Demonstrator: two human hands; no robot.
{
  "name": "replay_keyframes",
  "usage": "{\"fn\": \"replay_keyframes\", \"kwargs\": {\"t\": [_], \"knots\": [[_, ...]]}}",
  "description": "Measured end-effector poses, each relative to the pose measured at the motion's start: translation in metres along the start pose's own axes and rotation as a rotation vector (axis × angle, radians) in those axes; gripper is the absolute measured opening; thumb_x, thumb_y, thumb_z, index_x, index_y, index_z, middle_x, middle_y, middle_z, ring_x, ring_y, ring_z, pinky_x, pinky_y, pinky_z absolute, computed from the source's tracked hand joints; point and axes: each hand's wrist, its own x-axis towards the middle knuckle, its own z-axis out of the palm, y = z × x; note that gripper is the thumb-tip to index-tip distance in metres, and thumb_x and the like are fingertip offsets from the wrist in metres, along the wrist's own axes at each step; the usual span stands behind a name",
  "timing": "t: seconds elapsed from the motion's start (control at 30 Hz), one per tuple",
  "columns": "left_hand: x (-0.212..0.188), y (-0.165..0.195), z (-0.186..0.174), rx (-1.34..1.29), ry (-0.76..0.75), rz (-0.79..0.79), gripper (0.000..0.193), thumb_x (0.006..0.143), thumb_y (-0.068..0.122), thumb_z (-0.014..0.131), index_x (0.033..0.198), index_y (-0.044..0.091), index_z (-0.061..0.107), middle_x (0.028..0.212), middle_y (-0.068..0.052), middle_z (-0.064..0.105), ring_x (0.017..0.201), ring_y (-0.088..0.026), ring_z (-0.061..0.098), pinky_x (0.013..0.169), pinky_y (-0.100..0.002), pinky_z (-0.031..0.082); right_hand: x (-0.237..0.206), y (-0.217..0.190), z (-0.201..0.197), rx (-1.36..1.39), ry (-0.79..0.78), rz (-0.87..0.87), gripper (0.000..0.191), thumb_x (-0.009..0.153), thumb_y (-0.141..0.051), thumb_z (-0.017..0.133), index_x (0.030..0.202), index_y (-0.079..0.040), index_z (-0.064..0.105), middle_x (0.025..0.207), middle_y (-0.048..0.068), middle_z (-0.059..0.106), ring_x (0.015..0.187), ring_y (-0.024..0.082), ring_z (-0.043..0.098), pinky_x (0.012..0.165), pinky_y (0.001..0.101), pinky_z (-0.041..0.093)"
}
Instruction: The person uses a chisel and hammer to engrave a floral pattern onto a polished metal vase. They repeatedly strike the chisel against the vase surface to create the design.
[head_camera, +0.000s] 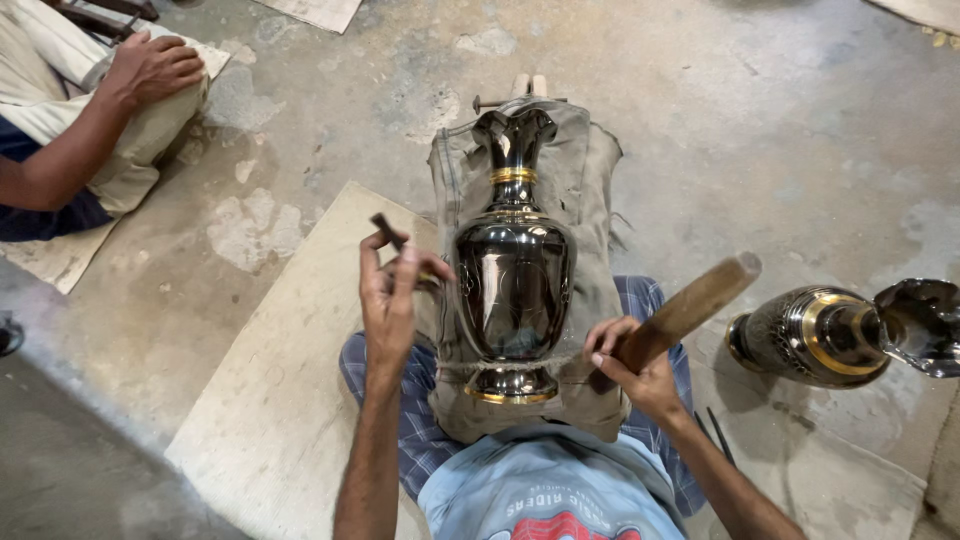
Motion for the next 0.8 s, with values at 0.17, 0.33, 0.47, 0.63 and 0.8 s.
{"fn": "replay_keyframes", "kwargs": {"t": [0.17,0.33,0.47,0.63,0.8], "knots": [[0.007,0.024,0.026,-0.041,-0.235,-0.109,0.048,0.098,0.02,0.065,0.137,0.012,0.039,0.085,-0.012,0.078,0.065,-0.022,0.077,0.054,-0.034,0.067,0.002,-0.003,-0.017,-0.108,0.119,0.285,0.02,0.092,-0.019,0.072,0.101,-0.006,0.06,0.074,0.007,0.067,0.062,0.019,0.07,0.056,0.036,0.066],[0.017,0.022,0.044,0.156,-0.379,0.171,0.066,0.096,0.012,0.075,0.151,0.019,0.039,0.102,-0.011,0.078,0.088,-0.022,0.081,0.075,-0.035,0.072,0.013,-0.021,-0.052,-0.427,0.177,0.17,0.045,0.089,-0.026,0.072,0.126,-0.005,0.059,0.075,0.008,0.068,0.058,0.017,0.066,0.05,0.0329,0.059],[0.024,0.02,0.045,0.288,-0.46,0.212,0.068,0.089,0.014,0.082,0.148,0.02,0.047,0.102,-0.009,0.081,0.09,-0.02,0.081,0.08,-0.036,0.071,0.014,-0.036,-0.066,-0.646,0.166,-0.026,0.054,0.09,-0.022,0.075,0.138,-0.003,0.059,0.098,0.011,0.074,0.075,0.016,0.072,0.065,0.0307,0.064],[0.037,0.025,0.047,0.363,-0.542,0.234,0.065,0.087,0.014,0.081,0.145,0.02,0.052,0.102,-0.008,0.081,0.093,-0.017,0.08,0.083,-0.035,0.07,0.025,-0.052,-0.082,-0.944,0.138,-0.174,0.062,0.088,-0.019,0.077,0.144,-0.003,0.058,0.103,0.014,0.075,0.075,0.019,0.072,0.068,0.0332,0.061],[0.042,0.035,0.045,0.396,-0.634,0.279,0.055,0.089,0.011,0.08,0.14,0.02,0.06,0.103,-0.007,0.081,0.095,-0.017,0.08,0.087,-0.037,0.069,0.037,-0.057,-0.093,-1.134,0.119,-0.11,0.066,0.084,-0.022,0.081,0.145,-0.011,0.06,0.09,0.011,0.075,0.062,0.019,0.069,0.055,0.0348,0.058]]}}
